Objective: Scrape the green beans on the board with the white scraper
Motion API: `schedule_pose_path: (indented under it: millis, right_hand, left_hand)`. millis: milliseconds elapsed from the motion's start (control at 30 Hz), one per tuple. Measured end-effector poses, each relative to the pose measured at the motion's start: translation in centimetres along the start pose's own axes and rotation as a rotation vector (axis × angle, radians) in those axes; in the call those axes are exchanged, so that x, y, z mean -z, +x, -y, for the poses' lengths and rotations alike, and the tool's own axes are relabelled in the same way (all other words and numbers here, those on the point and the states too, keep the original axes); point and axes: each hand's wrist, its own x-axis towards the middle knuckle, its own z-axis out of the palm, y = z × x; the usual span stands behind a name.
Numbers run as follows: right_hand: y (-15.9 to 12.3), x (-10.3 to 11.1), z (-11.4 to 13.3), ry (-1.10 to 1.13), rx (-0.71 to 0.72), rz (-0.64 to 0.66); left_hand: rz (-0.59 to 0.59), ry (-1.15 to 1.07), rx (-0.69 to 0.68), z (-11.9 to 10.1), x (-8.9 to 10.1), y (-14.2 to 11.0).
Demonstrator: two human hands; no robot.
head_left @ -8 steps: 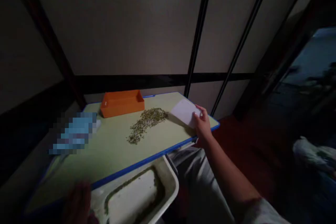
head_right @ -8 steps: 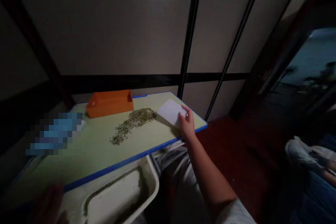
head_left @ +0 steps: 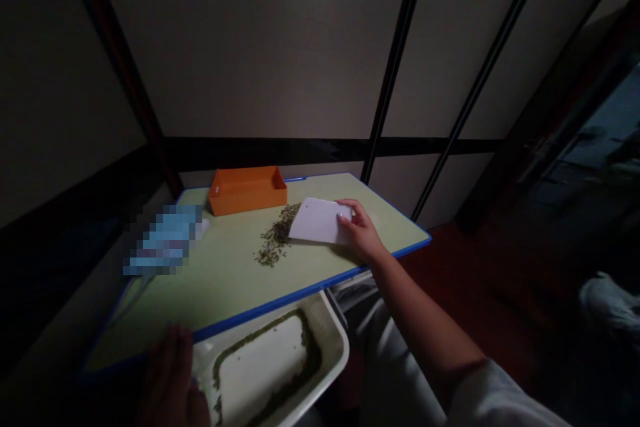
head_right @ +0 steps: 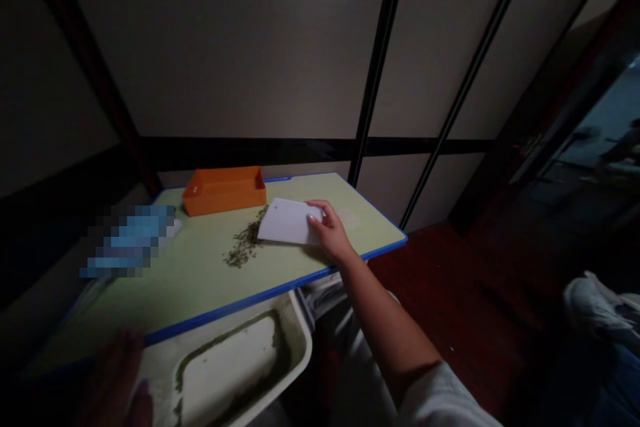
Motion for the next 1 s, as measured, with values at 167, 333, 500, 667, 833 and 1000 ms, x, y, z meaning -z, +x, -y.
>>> schedule_pose_path:
  millis: [167, 333, 500, 667, 833, 1000]
  right_hand:
    - [0.6, -3.0, -0.9, -0.031, 0.014, 0.109]
    - [0.3, -3.8, -1.6, -0.098, 0.050, 0.192]
    - [0.1, -3.4, -2.0, -0.175, 0.108, 0.196]
    - [0.3, -3.4, -2.2, -0.265, 0.152, 0.242]
    - [0.4, -3.4, -2.3, -0.270, 0.177, 0.301]
    - [0.1, -3.5, -2.2, -0.246, 0.134, 0.350]
  left_hand:
    - [0.030, 0.020, 0.108, -0.6, -0.3, -0.3]
    - [0.022, 0.021, 0.117, -1.5, 0.1, -0.1]
    - [0.039, 0.022, 0.121, -2.2, 0.5, 0.1]
    - [0.043, 0.024, 0.116, -2.3, 0.6, 0.3]
    - [0.033, 0.025, 0.095, -2.3, 0.5, 0.3]
    - [0.036, 0.026, 0.125, -2.3, 0.5, 0.2]
